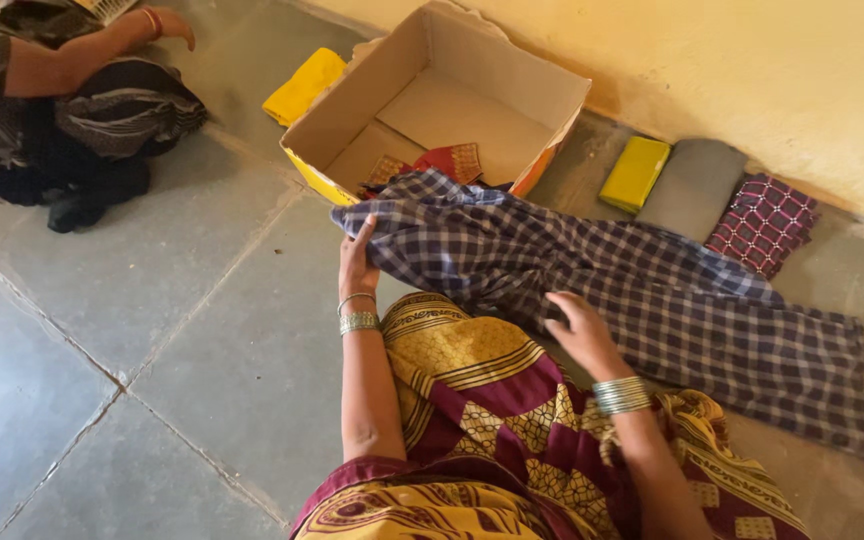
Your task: The person sits on the floor and folds several pieces of clothing, including a checkered shirt and a red patterned cloth, placing them in a neat stack beside a cardboard box.
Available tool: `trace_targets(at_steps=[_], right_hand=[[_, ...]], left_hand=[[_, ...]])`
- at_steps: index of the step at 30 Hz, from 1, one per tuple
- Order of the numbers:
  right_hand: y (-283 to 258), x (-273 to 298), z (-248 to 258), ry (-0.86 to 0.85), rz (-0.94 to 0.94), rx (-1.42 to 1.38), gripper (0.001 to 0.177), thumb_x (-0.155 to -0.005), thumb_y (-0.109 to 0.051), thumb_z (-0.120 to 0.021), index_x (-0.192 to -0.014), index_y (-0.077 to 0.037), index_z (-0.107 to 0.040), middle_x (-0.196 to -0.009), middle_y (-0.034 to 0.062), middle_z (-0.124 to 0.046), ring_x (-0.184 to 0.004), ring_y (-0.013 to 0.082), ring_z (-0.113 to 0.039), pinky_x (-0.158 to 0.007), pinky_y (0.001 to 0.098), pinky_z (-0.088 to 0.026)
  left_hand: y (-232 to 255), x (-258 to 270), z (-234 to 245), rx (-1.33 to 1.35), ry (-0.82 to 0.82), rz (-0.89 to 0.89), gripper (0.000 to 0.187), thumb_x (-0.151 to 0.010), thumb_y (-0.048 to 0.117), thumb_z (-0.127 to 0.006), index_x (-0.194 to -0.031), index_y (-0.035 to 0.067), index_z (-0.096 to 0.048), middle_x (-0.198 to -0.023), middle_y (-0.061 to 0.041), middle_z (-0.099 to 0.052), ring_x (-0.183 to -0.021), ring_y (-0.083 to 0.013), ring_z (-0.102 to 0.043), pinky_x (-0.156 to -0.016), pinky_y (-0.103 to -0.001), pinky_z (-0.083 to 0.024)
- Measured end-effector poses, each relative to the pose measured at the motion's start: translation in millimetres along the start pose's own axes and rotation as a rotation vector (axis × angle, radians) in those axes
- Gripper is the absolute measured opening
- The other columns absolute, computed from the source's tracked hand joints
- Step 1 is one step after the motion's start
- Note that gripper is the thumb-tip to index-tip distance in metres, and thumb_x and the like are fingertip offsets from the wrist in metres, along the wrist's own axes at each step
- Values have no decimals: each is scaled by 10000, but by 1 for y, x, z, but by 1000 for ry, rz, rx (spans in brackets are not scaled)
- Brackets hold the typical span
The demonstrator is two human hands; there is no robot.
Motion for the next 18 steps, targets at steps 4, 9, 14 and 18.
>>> trace_targets(at_steps=[4, 9, 14, 18], right_hand=[[-47, -8, -16, 42, 47, -42, 501, -926, -243, -688, -1398, -112, -584, -1516, 109, -532, -1184, 206, -651, -932, 291, -579], [-84, -35, -11, 84, 134, -81, 448, -932, -209, -689, -1360, -102, -612, -1501, 108, -542, -1177, 207, -650, -877, 282, -599], [-111, -80, 30, 360, 386, -3, 355, -956, -148, -685, -1295, -47, -665, -1370, 136, -631, -1252, 318, -621, -1049, 415, -512], [-109, -147, 33, 383, 434, 30, 281, -951, -117, -675, -1219, -34, -682, -1244, 159, -667, -1227, 370, -606, -1100, 446, -456]], left_hand=[[17, 17, -23, -58, -86, -109, 498, -902, 150, -792, -1320, -14, -576, -1219, -91, -654, -1120, -225, -635, -983, -369, -538], [47, 39, -45, -73, -145, -248, 622, -863, 100, -849, -1388, -16, -535, -1275, -84, -623, -1203, -234, -573, -1062, -367, -467], [36, 63, -30, -199, -197, -185, 811, -726, -11, -827, -1437, 82, -448, -1327, -77, -619, -1236, -234, -594, -1089, -386, -497], [4, 63, 27, -237, -23, -209, 826, -710, -77, -795, -1444, 92, -458, -1330, -44, -638, -1186, -191, -652, -1002, -339, -564]])
Point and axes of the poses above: each hand's wrist, its own x-axis away from the middle knuckle, its own z-axis out of the back of the hand, y = z × x, the point moved 10 cm from there along -x, towards the middle knuckle
